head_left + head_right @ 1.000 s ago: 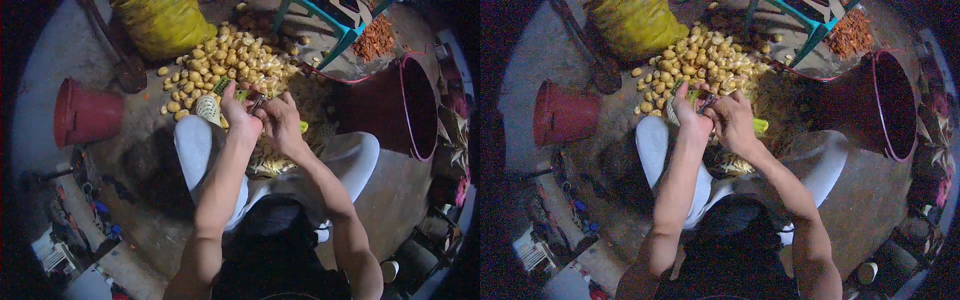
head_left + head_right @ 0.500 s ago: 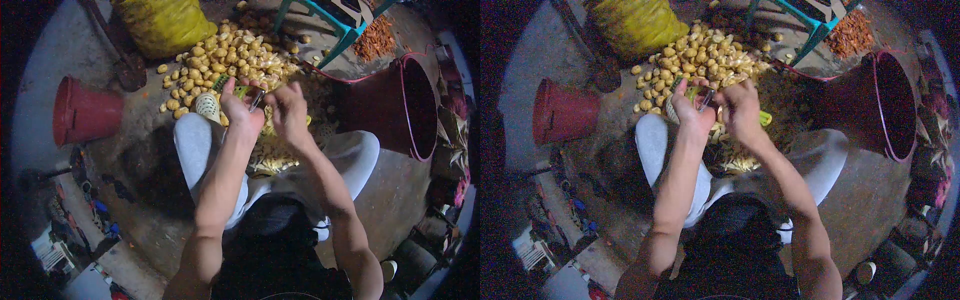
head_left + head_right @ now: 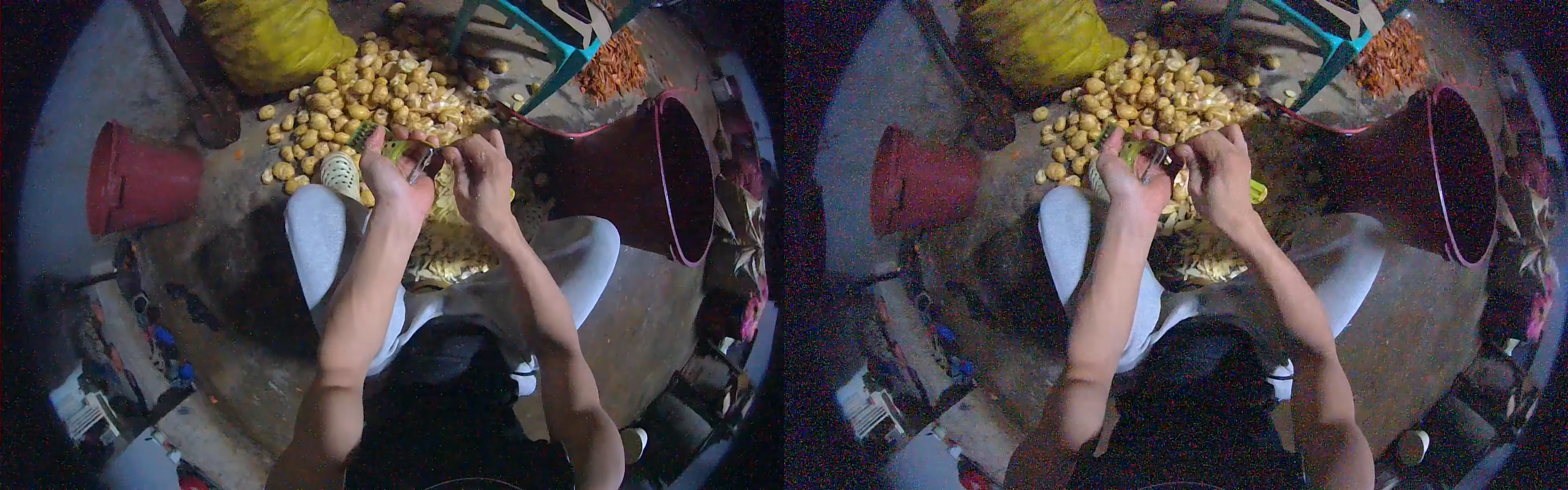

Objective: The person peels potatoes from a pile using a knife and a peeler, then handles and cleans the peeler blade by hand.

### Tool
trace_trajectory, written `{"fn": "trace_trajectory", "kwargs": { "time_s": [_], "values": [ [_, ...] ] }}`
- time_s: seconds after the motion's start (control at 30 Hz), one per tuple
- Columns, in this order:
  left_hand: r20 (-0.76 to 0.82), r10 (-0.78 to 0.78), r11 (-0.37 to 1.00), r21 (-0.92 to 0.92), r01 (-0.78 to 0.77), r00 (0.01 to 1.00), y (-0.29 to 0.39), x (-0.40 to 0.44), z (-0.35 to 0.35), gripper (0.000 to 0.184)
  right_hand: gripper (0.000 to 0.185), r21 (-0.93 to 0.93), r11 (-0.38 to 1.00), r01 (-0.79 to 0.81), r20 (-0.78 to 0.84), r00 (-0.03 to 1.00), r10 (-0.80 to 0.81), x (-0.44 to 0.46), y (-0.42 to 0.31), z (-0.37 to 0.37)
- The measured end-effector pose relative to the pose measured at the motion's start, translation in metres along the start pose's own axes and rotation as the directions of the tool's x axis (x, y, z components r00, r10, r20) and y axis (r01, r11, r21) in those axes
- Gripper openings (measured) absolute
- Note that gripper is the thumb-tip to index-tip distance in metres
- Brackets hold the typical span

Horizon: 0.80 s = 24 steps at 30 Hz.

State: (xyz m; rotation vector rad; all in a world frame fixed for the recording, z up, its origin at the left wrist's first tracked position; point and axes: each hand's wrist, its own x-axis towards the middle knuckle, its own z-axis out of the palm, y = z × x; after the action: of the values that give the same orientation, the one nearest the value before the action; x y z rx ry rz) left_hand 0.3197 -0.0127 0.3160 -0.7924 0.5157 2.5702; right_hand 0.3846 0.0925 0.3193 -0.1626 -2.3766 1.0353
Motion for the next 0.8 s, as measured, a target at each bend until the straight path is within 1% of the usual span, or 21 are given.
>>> {"fn": "trace_trajectory", "kwargs": {
  "time_s": [0.1, 0.23, 0.3, 0.33, 0.4, 0.53, 0.6, 0.63, 0.7, 0.73, 0.8],
  "values": [
    [-0.047, -0.021, 1.0, -0.017, 0.02, 0.999, 0.001, -0.003, 0.003, 0.034, 0.008, 0.014, 1.0, 0.028, -0.013, 1.0, -0.028, 0.001, -0.004, -0.001],
    [-0.027, -0.008, 1.0, 0.026, 0.009, 1.0, 0.0, -0.003, 0.003, 0.034, 0.009, -0.005, 1.0, 0.01, -0.003, 1.0, -0.01, -0.001, -0.002, 0.002],
    [-0.031, -0.045, 0.998, 0.04, 0.046, 0.998, 0.002, -0.005, 0.002, 0.031, 0.012, -0.094, 0.995, 0.046, 0.031, 0.999, -0.043, -0.002, 0.001, 0.003],
    [-0.032, -0.044, 0.998, 0.039, 0.045, 0.999, 0.003, -0.005, 0.002, 0.031, 0.012, -0.093, 0.995, 0.046, 0.032, 0.999, -0.044, -0.003, 0.001, 0.004],
    [-0.036, -0.052, 0.996, 0.074, 0.055, 0.998, 0.005, -0.007, 0.003, 0.032, 0.013, -0.031, 0.998, 0.049, 0.036, 0.998, -0.048, -0.003, 0.001, 0.005],
    [-0.027, -0.022, 0.999, 0.044, 0.023, 0.999, 0.002, 0.0, -0.001, 0.032, 0.012, -0.066, 0.998, 0.012, 0.027, 1.0, -0.01, -0.004, 0.003, 0.009],
    [0.01, -0.034, 0.993, 0.115, 0.033, 0.999, 0.005, -0.004, 0.0, 0.031, 0.012, 0.059, 0.996, 0.069, 0.006, 0.998, -0.07, -0.007, 0.003, 0.012],
    [0.009, -0.036, 0.993, 0.116, 0.035, 0.999, 0.003, -0.005, 0.001, 0.031, 0.012, 0.058, 0.996, 0.067, 0.005, 0.998, -0.068, -0.006, 0.004, 0.01],
    [0.028, -0.04, 0.998, 0.048, 0.039, 0.999, 0.001, -0.006, 0.003, 0.03, 0.013, -0.041, 0.997, 0.073, -0.018, 0.997, -0.073, 0.001, 0.004, 0.005],
    [0.028, -0.039, 0.998, 0.048, 0.038, 0.999, 0.003, -0.005, 0.003, 0.03, 0.013, -0.041, 0.996, 0.074, -0.018, 0.997, -0.075, 0.0, 0.002, 0.006],
    [-0.05, -0.023, 0.999, 0.043, 0.025, 0.998, 0.002, -0.003, 0.004, 0.03, 0.014, -0.027, 0.998, 0.06, 0.061, 0.996, -0.058, -0.005, 0.002, 0.006]
  ]
}}
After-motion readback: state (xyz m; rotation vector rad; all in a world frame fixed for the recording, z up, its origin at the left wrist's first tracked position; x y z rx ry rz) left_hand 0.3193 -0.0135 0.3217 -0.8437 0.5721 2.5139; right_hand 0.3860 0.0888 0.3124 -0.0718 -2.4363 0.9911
